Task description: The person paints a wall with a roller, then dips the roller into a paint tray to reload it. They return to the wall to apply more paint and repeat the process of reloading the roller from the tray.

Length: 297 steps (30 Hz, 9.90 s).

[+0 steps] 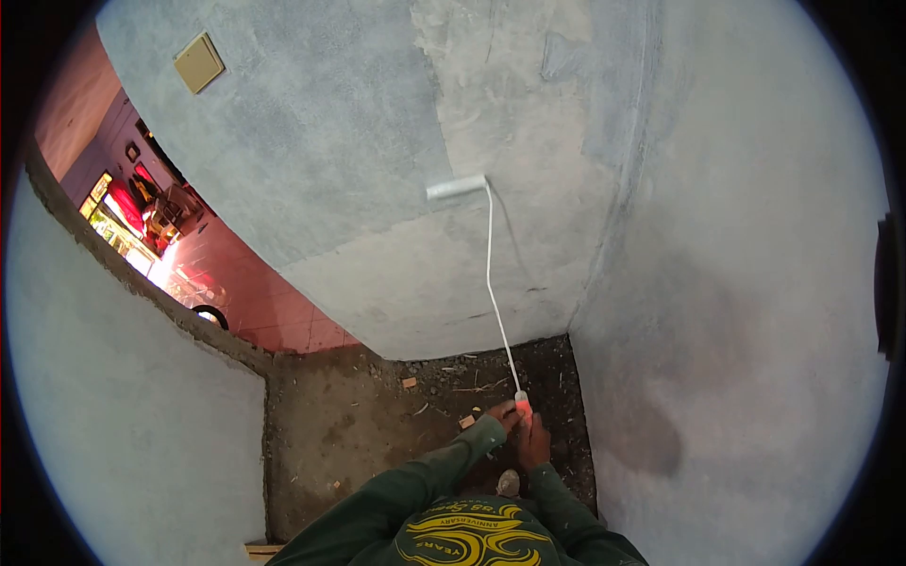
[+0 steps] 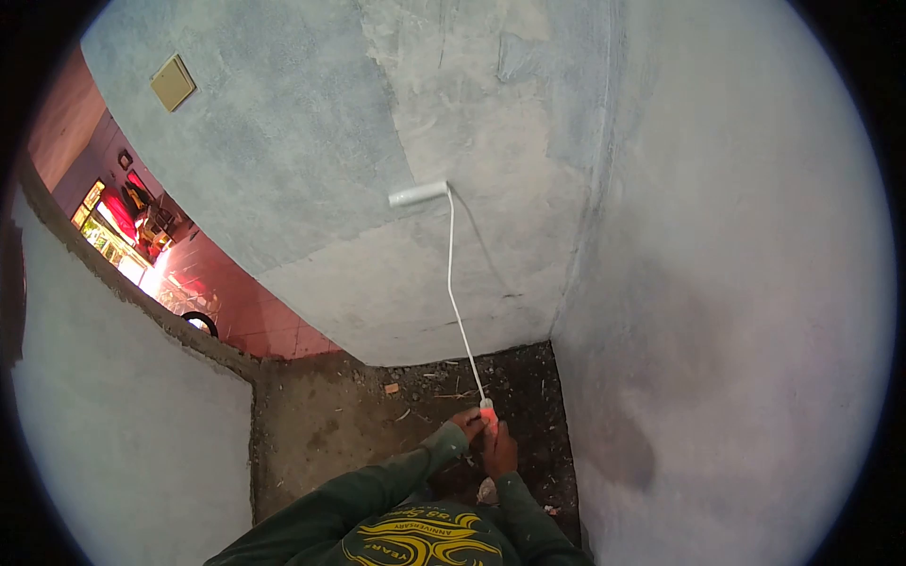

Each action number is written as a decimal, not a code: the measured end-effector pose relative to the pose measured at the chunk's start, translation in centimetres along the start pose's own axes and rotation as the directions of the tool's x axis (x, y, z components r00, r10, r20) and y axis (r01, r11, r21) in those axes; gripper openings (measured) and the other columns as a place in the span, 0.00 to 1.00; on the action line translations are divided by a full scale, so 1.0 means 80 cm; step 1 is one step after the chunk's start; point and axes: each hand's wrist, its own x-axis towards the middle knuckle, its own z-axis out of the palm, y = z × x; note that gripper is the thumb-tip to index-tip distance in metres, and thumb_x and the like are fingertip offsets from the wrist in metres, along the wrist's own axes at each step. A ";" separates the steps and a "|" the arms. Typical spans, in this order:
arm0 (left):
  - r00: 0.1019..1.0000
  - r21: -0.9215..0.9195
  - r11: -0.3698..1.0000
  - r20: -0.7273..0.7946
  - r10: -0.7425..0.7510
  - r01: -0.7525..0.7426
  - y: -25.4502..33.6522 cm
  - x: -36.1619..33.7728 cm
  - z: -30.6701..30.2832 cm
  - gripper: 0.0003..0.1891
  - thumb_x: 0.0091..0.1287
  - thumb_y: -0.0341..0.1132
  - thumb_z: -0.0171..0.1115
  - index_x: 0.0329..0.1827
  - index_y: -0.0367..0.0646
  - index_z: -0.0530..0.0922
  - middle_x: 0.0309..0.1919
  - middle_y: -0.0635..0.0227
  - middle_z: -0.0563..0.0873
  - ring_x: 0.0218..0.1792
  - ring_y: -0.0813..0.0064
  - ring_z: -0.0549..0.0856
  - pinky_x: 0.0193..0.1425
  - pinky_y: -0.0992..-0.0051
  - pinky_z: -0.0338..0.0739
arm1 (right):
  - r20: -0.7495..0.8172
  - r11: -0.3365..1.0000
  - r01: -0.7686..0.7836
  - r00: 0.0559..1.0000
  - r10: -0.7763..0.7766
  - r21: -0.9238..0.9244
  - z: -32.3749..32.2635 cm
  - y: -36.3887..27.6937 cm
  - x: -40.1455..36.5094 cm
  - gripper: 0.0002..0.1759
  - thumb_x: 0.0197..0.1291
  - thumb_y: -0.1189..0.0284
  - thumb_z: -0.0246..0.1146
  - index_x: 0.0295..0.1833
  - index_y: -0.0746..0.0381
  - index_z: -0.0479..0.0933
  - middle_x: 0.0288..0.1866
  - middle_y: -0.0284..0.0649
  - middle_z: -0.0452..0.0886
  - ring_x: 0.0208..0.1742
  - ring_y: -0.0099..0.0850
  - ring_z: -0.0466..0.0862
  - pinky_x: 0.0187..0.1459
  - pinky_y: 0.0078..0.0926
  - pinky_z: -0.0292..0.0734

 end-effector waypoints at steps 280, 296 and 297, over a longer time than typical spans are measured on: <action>0.738 0.243 0.822 -0.363 0.569 -0.515 0.352 -0.010 -0.099 0.20 0.62 0.51 0.60 0.36 0.40 0.80 0.30 0.60 0.84 0.33 0.67 0.83 0.41 0.68 0.75 | -0.212 0.920 0.375 0.914 -0.346 0.112 -0.085 -0.328 0.159 0.16 0.70 0.63 0.48 0.44 0.67 0.69 0.35 0.62 0.78 0.40 0.63 0.76 0.38 0.53 0.69; 0.518 0.334 0.685 -0.466 0.717 -0.648 0.545 -0.045 -0.142 0.13 0.61 0.41 0.61 0.29 0.38 0.81 0.21 0.70 0.81 0.23 0.80 0.77 0.28 0.76 0.71 | -0.278 0.874 0.484 0.846 -0.455 0.041 -0.138 -0.490 0.227 0.22 0.70 0.58 0.44 0.43 0.68 0.70 0.37 0.62 0.79 0.43 0.63 0.77 0.42 0.54 0.70; 0.512 0.307 0.683 -0.481 0.712 -0.663 0.552 -0.045 -0.142 0.13 0.60 0.41 0.61 0.29 0.38 0.81 0.21 0.70 0.81 0.23 0.81 0.77 0.27 0.76 0.71 | -0.258 0.887 0.460 0.863 -0.435 0.044 -0.141 -0.494 0.230 0.22 0.70 0.58 0.44 0.43 0.68 0.70 0.37 0.62 0.79 0.42 0.63 0.77 0.42 0.54 0.70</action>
